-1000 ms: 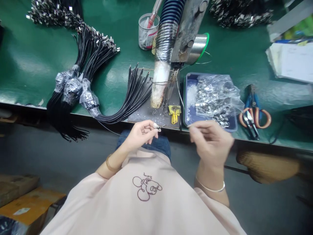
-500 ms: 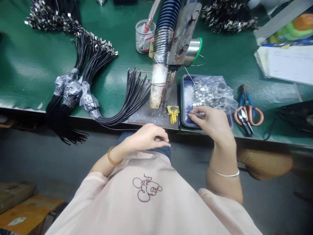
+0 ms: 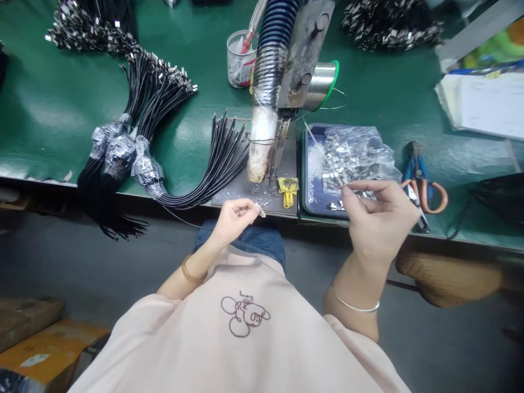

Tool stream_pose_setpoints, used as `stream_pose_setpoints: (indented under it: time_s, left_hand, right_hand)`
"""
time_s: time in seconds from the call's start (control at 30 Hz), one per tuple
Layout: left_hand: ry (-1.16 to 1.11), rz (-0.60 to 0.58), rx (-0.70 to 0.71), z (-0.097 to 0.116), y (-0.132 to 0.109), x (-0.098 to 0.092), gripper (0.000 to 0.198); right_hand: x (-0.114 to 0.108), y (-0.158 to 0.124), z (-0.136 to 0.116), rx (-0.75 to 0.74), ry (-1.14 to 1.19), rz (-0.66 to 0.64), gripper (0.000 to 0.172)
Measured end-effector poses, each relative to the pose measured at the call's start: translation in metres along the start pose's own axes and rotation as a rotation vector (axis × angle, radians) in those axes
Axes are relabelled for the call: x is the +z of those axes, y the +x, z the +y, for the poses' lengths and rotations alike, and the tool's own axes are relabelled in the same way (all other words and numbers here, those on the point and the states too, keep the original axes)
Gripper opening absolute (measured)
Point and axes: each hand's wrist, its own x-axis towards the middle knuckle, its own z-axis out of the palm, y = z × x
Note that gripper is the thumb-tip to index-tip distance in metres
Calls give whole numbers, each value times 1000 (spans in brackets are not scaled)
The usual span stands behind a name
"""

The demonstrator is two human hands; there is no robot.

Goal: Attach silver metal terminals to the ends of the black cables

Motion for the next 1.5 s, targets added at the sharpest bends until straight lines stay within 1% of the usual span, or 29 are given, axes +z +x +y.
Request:
stream_pose_setpoints:
  time_s: [0.03, 0.1, 0.17, 0.2, 0.3, 0.37, 0.5, 0.67, 0.9, 1.0, 1.07, 1.13, 1.2, 1.27, 1.33, 1.4, 1.43, 1.5]
  left_hand:
    - [18, 21, 30, 1, 0, 2, 42]
    - [75, 75, 95, 3, -2, 7, 35]
    - [158, 120, 163, 4, -4, 12, 29]
    - [204, 135, 198, 5, -6, 14, 27]
    - [350, 167, 317, 6, -8, 18, 23]
    - [444, 175, 388, 7, -9, 18, 21]
    - [598, 168, 501, 8, -9, 16, 22]
    - [682, 154, 608, 8, -10, 15, 22]
    - [709, 124, 644, 9, -11, 14, 22]
    - [712, 106, 659, 8, -11, 13, 21]
    - [715, 80, 647, 7, -11, 12, 22]
    - [700, 55, 607, 6, -12, 11, 23]
    - [639, 41, 541, 7, -13, 10, 20]
    - [538, 22, 458, 9, -14, 9, 18]
    - [452, -12, 379, 10, -14, 7, 18]
    - [413, -44, 361, 11, -15, 4, 20]
    - [414, -51, 382, 10, -15, 3, 20]
    - [447, -53, 470, 10, -15, 1, 19]
  right_hand:
    - [2, -6, -3, 7, 70, -29, 9]
    - [8, -20, -8, 10, 159, -146, 9]
    - [18, -33, -12, 0, 175, -279, 7]
    - [23, -39, -12, -21, 167, -318, 8]
    - [38, -49, -11, -117, 136, -361, 17]
    - [44, -50, -10, -148, 141, -405, 21]
    - [45, -47, -8, -141, 150, -456, 23]
    - [45, -46, -9, -133, 148, -469, 23]
    - [43, -45, -10, -119, 182, -490, 23]
    - [42, -45, -10, -157, 134, -496, 24]
    - [42, -46, -10, -207, 76, -490, 26]
    - [42, -48, -10, -264, 20, -467, 30]
    - [42, -49, -9, -307, -7, -400, 31]
    - [40, -49, -9, -328, -10, -332, 22]
    - [38, -48, -8, -337, -2, -316, 15]
    - [36, -46, -8, -308, 16, -367, 21]
    - [36, -45, -8, -268, 40, -412, 26]
    - [35, -41, -9, -150, 119, -538, 36]
